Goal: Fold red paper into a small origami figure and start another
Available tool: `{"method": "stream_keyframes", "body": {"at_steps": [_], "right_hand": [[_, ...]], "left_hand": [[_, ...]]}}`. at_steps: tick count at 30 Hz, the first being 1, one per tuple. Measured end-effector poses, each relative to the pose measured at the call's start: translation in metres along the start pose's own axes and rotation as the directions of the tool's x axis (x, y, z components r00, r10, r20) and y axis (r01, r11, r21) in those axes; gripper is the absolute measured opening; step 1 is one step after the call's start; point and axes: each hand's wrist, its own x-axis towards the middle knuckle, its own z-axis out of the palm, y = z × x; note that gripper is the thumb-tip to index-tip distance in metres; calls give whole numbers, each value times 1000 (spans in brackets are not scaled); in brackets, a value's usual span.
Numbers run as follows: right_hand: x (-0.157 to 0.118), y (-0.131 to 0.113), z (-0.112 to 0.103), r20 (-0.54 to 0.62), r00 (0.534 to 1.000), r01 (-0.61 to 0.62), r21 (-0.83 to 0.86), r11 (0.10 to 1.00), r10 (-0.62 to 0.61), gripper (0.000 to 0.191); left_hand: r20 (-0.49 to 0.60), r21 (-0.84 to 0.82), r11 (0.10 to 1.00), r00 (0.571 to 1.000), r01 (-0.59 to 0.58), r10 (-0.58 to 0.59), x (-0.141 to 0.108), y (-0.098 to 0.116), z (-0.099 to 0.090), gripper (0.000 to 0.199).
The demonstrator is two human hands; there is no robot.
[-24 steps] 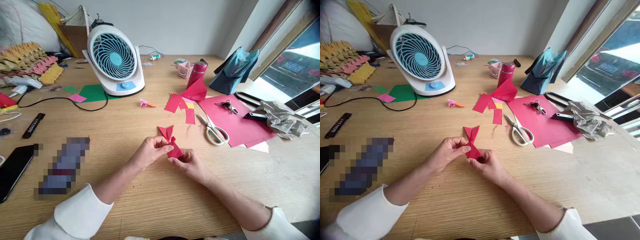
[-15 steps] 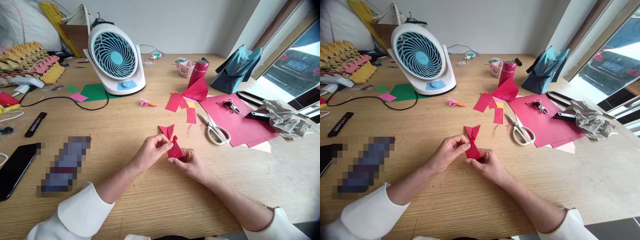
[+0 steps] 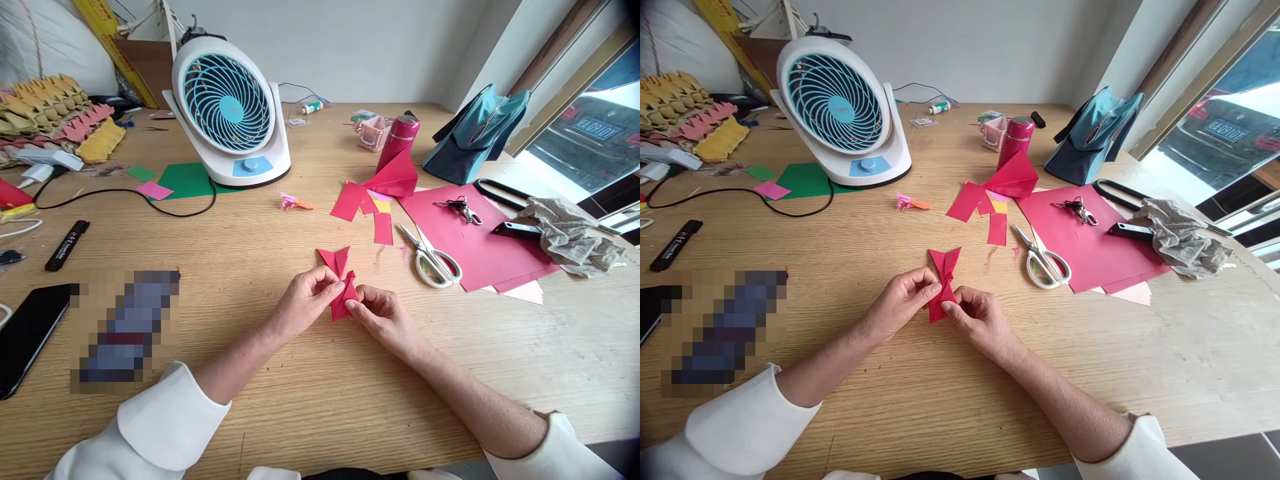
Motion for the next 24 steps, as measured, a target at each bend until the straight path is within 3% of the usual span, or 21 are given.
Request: {"method": "stream_keyframes", "body": {"at_steps": [4,10,14,18,21,24], "right_hand": [[0,-5,-1,-21,1000,-8,-3,1000,8,41],[2,-4,-3,-90,996,-2,49,999,7,41],[3,-3,-4,-165,986,35,72,997,-22,40],[2,-3,-3,-161,986,44,40,998,-37,39],[1,-1,-6,-200,972,122,-21,992,-124,28],[0,1,-13,-215,917,285,-237,929,-336,9]], "left_hand": [[2,69,998,1000,-12,11,2,-1,-3,24],[37,-48,998,999,29,-27,0,-1,-1,24],[80,-53,994,993,96,-91,-1,-3,2,24],[54,-57,991,992,117,-114,-1,-3,2,21],[22,-83,989,992,122,-121,-1,-3,0,22],[16,-142,973,984,180,-179,-1,-2,-2,25]]}}
